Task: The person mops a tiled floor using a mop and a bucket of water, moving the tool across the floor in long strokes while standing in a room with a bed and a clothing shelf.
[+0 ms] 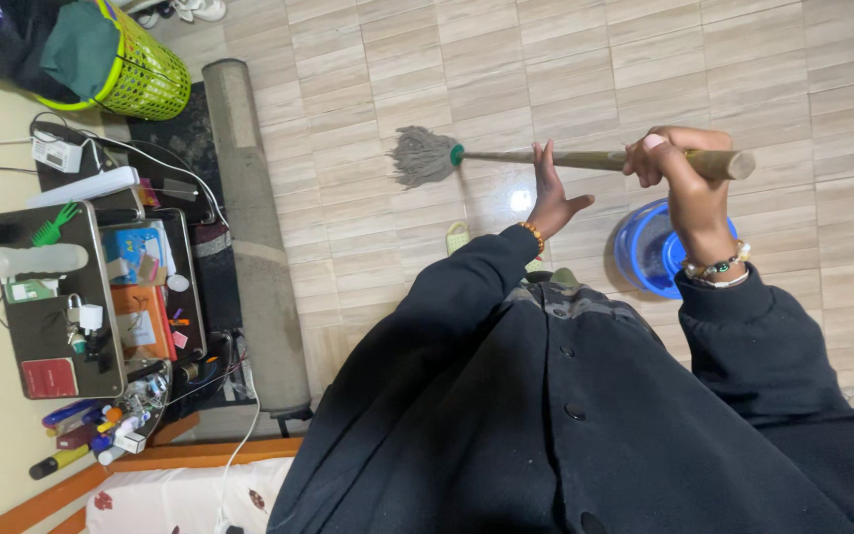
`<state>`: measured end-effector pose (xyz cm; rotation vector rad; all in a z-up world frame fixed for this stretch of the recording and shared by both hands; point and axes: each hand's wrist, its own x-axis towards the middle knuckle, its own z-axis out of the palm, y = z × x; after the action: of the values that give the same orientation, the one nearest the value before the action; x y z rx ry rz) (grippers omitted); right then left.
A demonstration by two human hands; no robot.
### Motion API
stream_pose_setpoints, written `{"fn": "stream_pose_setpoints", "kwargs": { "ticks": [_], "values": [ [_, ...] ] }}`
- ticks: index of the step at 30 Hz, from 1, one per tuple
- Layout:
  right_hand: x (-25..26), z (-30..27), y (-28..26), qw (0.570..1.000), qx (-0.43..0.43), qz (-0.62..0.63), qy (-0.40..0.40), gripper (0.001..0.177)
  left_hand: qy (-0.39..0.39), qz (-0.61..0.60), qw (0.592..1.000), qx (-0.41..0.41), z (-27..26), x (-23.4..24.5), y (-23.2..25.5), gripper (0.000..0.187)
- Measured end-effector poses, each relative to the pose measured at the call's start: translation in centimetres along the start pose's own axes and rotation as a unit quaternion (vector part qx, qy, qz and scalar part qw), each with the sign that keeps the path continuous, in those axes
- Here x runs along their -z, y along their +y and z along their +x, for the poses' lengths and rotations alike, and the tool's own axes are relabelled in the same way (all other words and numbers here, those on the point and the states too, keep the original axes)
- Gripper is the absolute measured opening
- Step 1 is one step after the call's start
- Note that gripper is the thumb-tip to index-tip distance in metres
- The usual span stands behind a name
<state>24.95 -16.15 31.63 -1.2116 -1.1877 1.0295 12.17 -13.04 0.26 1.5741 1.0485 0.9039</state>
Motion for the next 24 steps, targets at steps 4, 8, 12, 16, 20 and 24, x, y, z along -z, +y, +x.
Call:
{"fn": "stream_pose_setpoints", "kwargs": {
  "ticks": [4,8,12,16,20,24],
  "values": [
    [1.0,-1.4,-1.2,1.000,-0.006,-0.008,0.004,0.041,0.000,0.003,1.000,-0.022,0.1,-2.9,0.8,0.136],
    [2.0,-2.9,-2.6,0.997,-0.017,-0.071,0.008,0.033,0.006,-0.013,0.999,-0.051,0.3,-5.9,0.7,0.137],
    [2.8,-3.8,-2.6,0.994,0.023,-0.110,-0.006,0.036,0.007,-0.015,0.997,-0.071,0.6,-8.3,0.2,0.133],
    [3.4,-4.5,-2.6,0.986,0.020,-0.166,0.000,0.029,0.007,-0.026,0.996,-0.086,1.2,-9.8,0.4,0.129],
    [3.7,-5.1,-2.7,0.975,0.034,-0.220,0.020,0.029,0.010,-0.018,0.993,-0.117,1.4,-11.0,0.7,0.112],
    [3.6,-5.6,-3.4,0.966,0.060,-0.247,0.055,0.030,0.016,0.055,0.991,-0.119,1.7,-11.1,1.4,0.070]
  ]
}}
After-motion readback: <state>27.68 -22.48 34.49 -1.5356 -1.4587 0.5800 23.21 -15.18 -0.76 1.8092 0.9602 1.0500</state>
